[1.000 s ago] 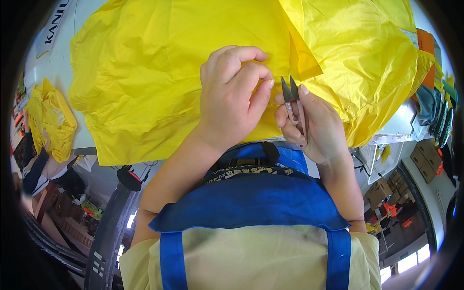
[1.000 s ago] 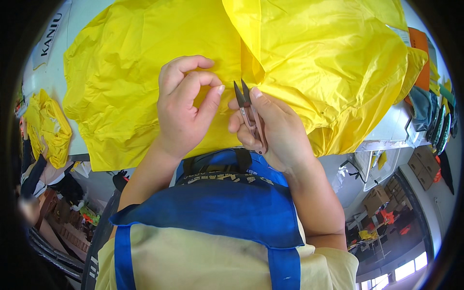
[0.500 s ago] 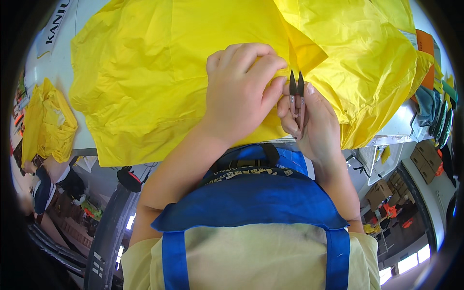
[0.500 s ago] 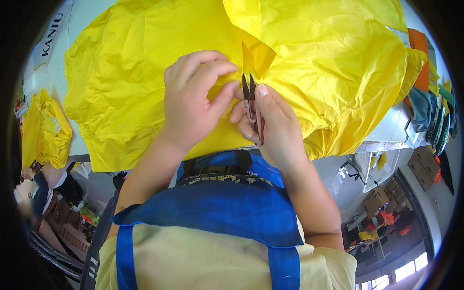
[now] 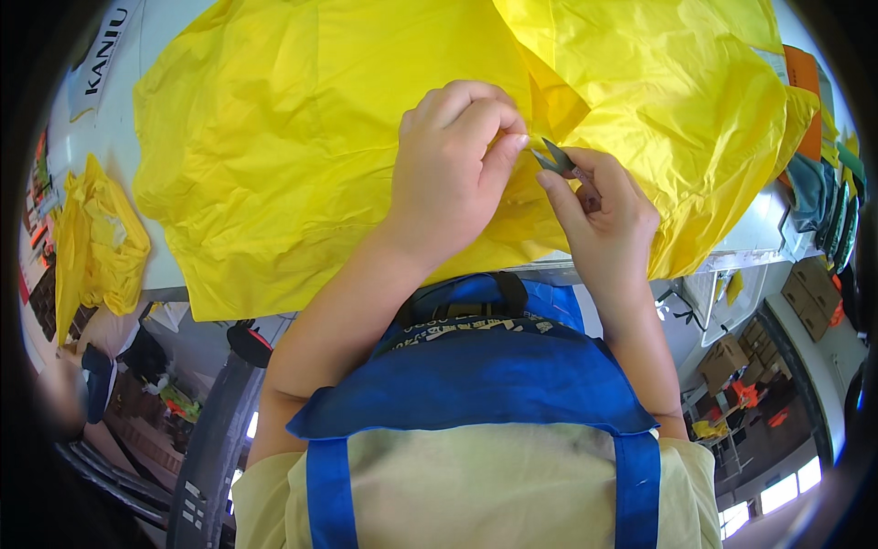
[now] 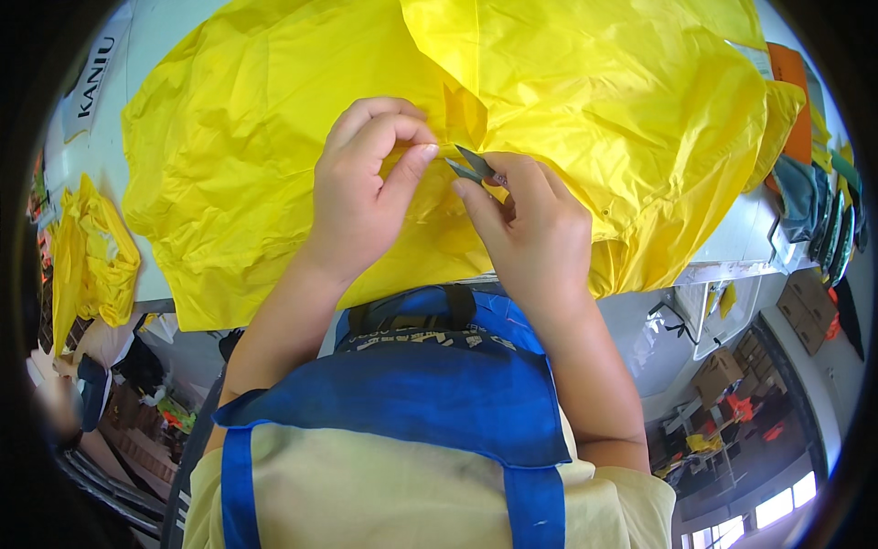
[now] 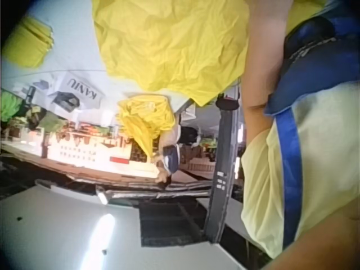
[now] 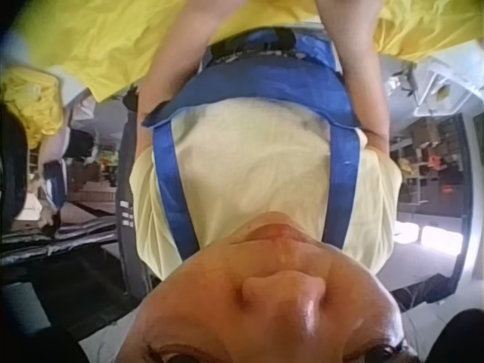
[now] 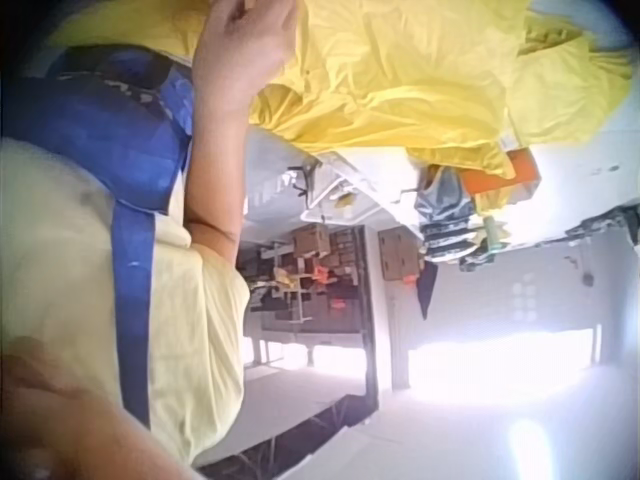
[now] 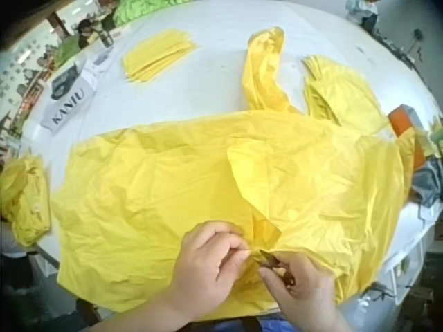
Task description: The person writes on a document, then uses scissors to cut a large yellow fabric sheet into smaller pieces. They repeatedly fold, align, and trim the fabric on a white table.
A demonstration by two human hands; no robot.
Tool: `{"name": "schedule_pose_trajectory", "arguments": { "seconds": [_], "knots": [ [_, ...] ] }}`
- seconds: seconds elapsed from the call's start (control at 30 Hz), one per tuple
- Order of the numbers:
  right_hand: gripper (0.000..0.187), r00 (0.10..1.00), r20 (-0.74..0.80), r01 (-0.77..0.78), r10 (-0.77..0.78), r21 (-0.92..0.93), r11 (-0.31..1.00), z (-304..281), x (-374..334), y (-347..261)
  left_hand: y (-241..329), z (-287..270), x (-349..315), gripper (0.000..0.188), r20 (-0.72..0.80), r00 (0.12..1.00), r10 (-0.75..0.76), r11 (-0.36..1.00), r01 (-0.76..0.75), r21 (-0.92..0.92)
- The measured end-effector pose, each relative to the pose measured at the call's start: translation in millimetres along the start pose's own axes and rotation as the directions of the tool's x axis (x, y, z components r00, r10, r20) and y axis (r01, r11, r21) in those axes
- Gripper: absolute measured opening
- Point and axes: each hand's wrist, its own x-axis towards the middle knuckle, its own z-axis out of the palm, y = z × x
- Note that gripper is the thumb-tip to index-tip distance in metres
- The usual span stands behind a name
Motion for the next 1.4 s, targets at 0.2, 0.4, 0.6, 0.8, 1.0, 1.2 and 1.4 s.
{"name": "schedule_pose_trajectory", "arguments": {
  "seconds": [0.2, 0.4, 0.6, 0.8, 1.0, 1.2, 1.4],
  "knots": [
    [0.021, 0.970, -0.055, 0.217, -0.236, -0.232, 0.948, 1.7, 6.4, 1.5, 5.2, 0.8, -3.1, 0.008, -0.028, 0.999, 0.032, 0.999, -0.031, 0.034],
    [0.019, 0.974, -0.055, 0.204, -0.219, -0.207, 0.957, 2.4, 5.6, 2.1, 6.7, 1.6, -6.0, 0.010, -0.049, 0.996, 0.071, 0.997, -0.070, 0.038],
    [0.018, 0.984, -0.040, 0.166, -0.176, -0.177, 0.970, -0.6, 0.7, -3.3, 12.1, 7.1, -13.8, 0.013, -0.084, 0.994, 0.069, 0.996, -0.064, 0.062],
    [0.019, 0.984, -0.025, 0.171, -0.179, -0.183, 0.968, -2.1, 0.5, -5.5, 12.6, 4.9, -17.0, 0.013, -0.131, 0.990, 0.061, 0.997, -0.053, 0.061],
    [0.026, 0.985, -0.030, 0.164, -0.171, -0.160, 0.973, 0.7, -3.1, -1.7, 6.3, 0.9, -24.4, 0.012, -0.172, 0.982, 0.076, 0.991, -0.055, 0.123],
    [0.024, 0.973, -0.048, 0.211, -0.224, -0.194, 0.958, -1.7, -3.1, 0.7, 8.0, 2.4, -25.6, 0.012, -0.162, 0.984, 0.074, 0.994, -0.060, 0.094],
    [0.021, 0.957, -0.035, 0.274, -0.289, -0.223, 0.935, -1.5, 2.2, 1.3, 10.7, 3.9, -21.4, 0.013, -0.139, 0.988, 0.071, 0.994, -0.058, 0.092]
  ]
}}
